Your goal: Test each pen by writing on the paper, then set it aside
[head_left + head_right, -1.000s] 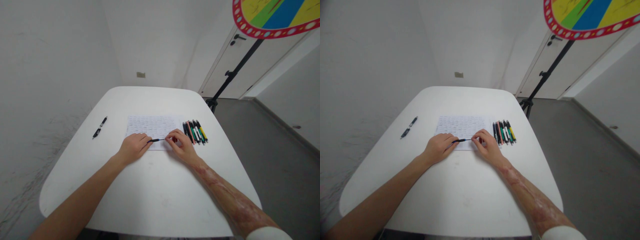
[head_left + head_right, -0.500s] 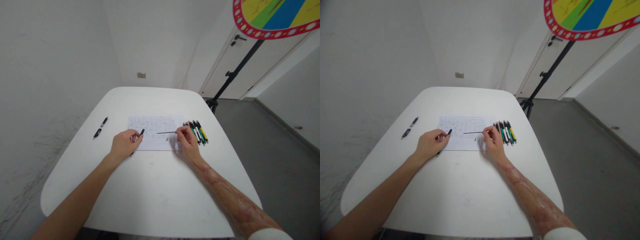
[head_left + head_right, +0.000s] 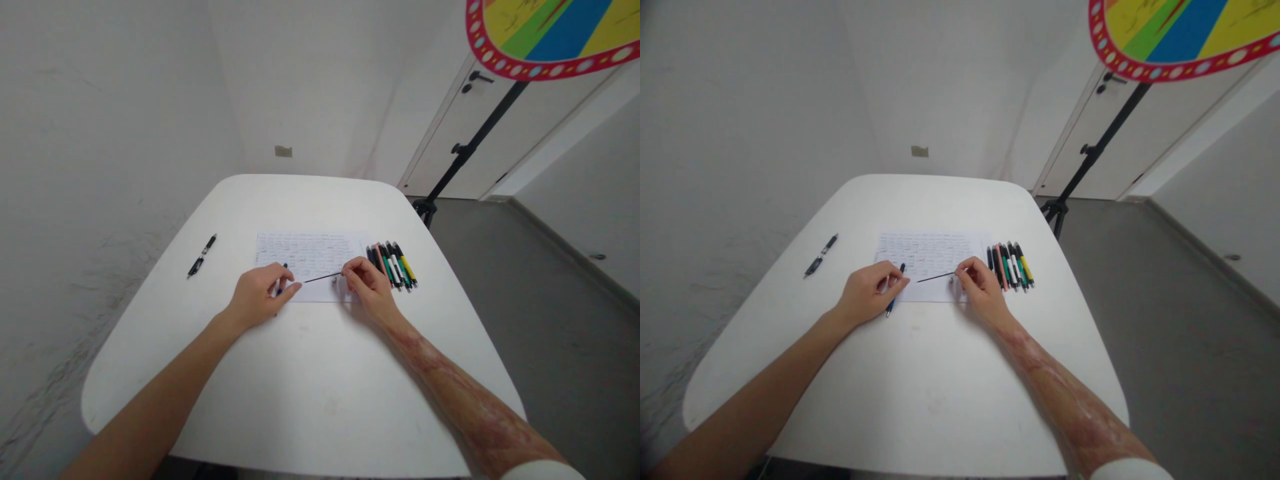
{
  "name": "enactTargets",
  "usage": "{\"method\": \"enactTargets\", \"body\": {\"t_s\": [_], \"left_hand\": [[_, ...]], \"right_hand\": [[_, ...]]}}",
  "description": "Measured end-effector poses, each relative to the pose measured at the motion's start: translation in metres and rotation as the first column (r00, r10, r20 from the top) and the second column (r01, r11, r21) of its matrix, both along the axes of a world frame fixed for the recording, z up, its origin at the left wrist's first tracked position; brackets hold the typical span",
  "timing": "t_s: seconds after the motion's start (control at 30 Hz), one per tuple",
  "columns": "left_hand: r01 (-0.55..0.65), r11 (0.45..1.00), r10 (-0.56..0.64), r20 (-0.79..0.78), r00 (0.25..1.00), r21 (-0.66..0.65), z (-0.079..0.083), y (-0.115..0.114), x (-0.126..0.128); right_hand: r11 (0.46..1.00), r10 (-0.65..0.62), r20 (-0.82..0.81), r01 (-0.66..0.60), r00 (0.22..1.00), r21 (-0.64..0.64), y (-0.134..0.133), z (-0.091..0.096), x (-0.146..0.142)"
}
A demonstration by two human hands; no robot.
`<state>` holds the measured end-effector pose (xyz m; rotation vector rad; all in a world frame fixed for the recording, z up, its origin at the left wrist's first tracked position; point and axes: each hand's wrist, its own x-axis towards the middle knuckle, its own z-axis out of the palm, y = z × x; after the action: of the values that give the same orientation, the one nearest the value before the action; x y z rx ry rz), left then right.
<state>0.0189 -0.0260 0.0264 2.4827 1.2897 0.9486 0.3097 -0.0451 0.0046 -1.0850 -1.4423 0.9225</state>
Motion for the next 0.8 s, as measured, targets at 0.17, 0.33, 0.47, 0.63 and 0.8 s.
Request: {"method": "enactTargets", "body": {"t_s": [0.17, 0.33, 0.47, 0.63, 0.8], "left_hand": [[0.144, 0.989, -0.144, 0.003, 0.99, 0.039, -0.001, -0.006, 0.007], [0.133, 0.989, -0.134, -0.001, 0.991, 0.066, -0.008, -0.004, 0.007], [0.105, 0.992, -0.107, 0.028, 0.994, 0.07, -0.01, -0.003, 0.007], [0.11, 0.993, -0.112, 0.045, 0.993, 0.044, -0.007, -0.006, 0.01], [0.077, 0.996, -0.08, 0.084, 0.993, 0.043, -0.005, -0.007, 0.011]], "right_hand": [[1.0, 0.02, -0.01, -0.02, 1.0, -0.012, 0.0, 0.001, -0.002], [1.0, 0.005, 0.005, -0.005, 1.0, -0.023, 0.001, -0.002, -0.002], [1.0, 0.0, 0.024, 0.0, 1.0, -0.015, 0.0, -0.002, -0.002], [0.999, -0.036, 0.05, 0.034, 0.998, 0.029, 0.001, -0.003, -0.003], [0.994, -0.094, 0.039, 0.092, 0.995, 0.057, 0.004, -0.006, -0.001]]}}
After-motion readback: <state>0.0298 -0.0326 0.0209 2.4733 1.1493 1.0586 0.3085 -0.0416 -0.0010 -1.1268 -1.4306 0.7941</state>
